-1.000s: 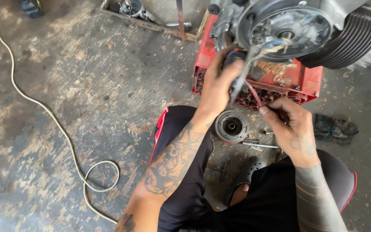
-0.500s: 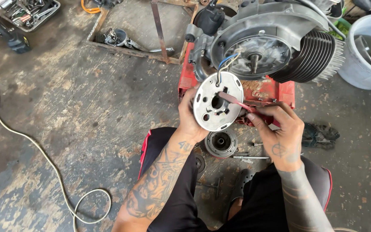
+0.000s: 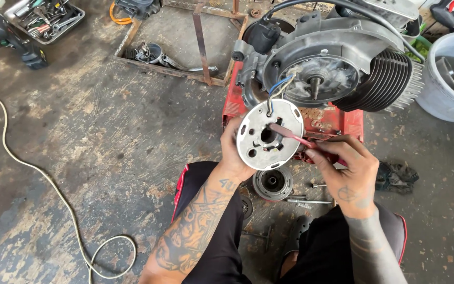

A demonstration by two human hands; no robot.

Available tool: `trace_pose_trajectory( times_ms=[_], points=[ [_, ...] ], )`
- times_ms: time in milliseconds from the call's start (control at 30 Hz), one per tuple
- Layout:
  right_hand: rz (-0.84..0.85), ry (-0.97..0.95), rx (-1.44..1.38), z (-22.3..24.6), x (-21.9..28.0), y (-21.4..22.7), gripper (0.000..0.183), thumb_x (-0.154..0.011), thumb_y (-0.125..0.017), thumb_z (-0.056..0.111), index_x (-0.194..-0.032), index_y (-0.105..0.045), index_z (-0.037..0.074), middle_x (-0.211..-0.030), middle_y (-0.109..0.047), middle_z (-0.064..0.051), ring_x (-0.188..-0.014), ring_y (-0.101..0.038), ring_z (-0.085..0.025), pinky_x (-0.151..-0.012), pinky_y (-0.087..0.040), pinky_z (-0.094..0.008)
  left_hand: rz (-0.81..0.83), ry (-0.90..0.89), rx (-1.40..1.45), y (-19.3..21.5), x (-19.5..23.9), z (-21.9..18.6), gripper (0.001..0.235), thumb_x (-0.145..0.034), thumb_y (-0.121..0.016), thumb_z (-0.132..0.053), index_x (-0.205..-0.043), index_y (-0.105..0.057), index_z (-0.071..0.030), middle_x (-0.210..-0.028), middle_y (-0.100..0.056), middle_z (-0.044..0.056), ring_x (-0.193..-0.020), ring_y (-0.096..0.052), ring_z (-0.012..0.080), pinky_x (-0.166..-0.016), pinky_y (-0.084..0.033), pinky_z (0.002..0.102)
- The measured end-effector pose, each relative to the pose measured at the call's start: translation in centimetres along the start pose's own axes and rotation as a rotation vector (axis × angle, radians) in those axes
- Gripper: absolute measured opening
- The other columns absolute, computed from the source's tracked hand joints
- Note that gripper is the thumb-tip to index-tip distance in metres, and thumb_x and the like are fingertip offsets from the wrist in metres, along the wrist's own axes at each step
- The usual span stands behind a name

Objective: The person uses a red-handled screwdriver to clean the inside of a circular metal component, likely a stator, held in their left hand. They then place the component down and use the screwdriver to scrape and clean the surface of the engine casing and the area around the crankshaft.

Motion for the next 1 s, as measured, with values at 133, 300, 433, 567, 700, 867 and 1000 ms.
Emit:
trace_pose_trajectory(
  times_ms=[133, 300, 433, 567, 700, 867, 1000],
  points=[
    [-0.036, 0.031, 0.086, 1.7, 0.6, -0.3, 0.015, -0.084, -0.089, 0.016, -0.090, -0.077, 0.009, -0.085, -0.072, -0.009, -0.071, -0.071, -0.027, -0.060, -0.054, -0.033, -0.019, 0.001, -0.016, -0.6, 0.5, 0.3, 0.029, -0.080, -0.071, -0.034, -0.083, -0.072, -0.006, -0.078, -0.071, 0.019, -0.072, -0.070, 0.0279, -0.070, -0.057, 0.037],
    [-0.068, 0.048, 0.080, 0.8, 0.0, 0.8, 0.015, -0.084, -0.090, 0.013, -0.091, -0.077, 0.008, -0.085, -0.073, -0.011, -0.072, -0.070, -0.030, -0.061, -0.054, -0.038, -0.035, -0.022, -0.054, 0.4, -0.2, 0.1, 0.025, -0.078, -0.071, -0.030, -0.082, -0.071, -0.005, -0.078, -0.072, 0.018, -0.072, -0.069, 0.0270, -0.075, -0.057, 0.039],
    [-0.052, 0.037, -0.039, 2.9, 0.6, -0.7, 0.012, -0.080, -0.088, 0.014, -0.088, -0.079, 0.009, -0.080, -0.074, -0.010, -0.068, -0.071, -0.025, -0.063, -0.057, -0.035, -0.008, -0.018, -0.130, -1.0, 0.7, 1.0, 0.027, -0.080, -0.074, -0.032, -0.083, -0.072, -0.005, -0.083, -0.074, 0.017, -0.075, -0.069, 0.0260, -0.076, -0.056, 0.037],
    [-0.088, 0.004, 0.045, 0.9, 0.3, 0.7, 0.015, -0.085, -0.088, 0.012, -0.093, -0.076, 0.007, -0.085, -0.073, -0.012, -0.074, -0.071, -0.031, -0.063, -0.053, -0.037, 0.029, 0.012, -0.141, -1.3, 1.0, 1.6, 0.023, -0.080, -0.073, -0.029, -0.080, -0.073, -0.006, -0.078, -0.073, 0.020, -0.074, -0.072, 0.0276, -0.075, -0.058, 0.038],
    [-0.053, 0.027, -0.009, 2.4, 0.5, -0.3, 0.012, -0.083, -0.086, 0.011, -0.089, -0.077, 0.007, -0.083, -0.074, -0.012, -0.072, -0.071, -0.029, -0.062, -0.056, -0.038, 0.068, 0.018, -0.217, -0.4, 0.1, 2.1, 0.031, -0.085, -0.071, -0.033, -0.076, -0.073, -0.004, -0.075, -0.072, 0.022, -0.075, -0.074, 0.0323, -0.078, -0.059, 0.039],
    [-0.074, 0.014, -0.024, 1.1, 0.4, 0.5, 0.012, -0.085, -0.085, 0.012, -0.091, -0.076, 0.008, -0.084, -0.074, -0.010, -0.072, -0.072, -0.027, -0.061, -0.052, -0.034, 0.119, 0.054, -0.322, -2.0, 1.1, 3.0, 0.034, -0.083, -0.074, -0.040, -0.084, -0.074, -0.007, -0.080, -0.073, 0.013, -0.077, -0.071, 0.0222, -0.078, -0.058, 0.039],
    [-0.061, 0.084, -0.009, 1.5, 0.6, 0.3, 0.013, -0.084, -0.086, 0.013, -0.090, -0.076, 0.007, -0.085, -0.074, -0.012, -0.074, -0.073, -0.030, -0.063, -0.055, -0.037, 0.167, 0.022, -0.346, 2.6, -2.6, 3.7, 0.051, -0.093, -0.060, -0.044, -0.089, -0.075, 0.004, -0.088, -0.071, 0.032, -0.082, -0.071, 0.0329, -0.081, -0.059, 0.045]
  ],
)
Point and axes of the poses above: each hand's wrist, its own x-axis away from the middle knuckle, its own y-axis out of the back of the hand, z = x × y, the point moved 8 cm from there along -x, towards the middle knuckle
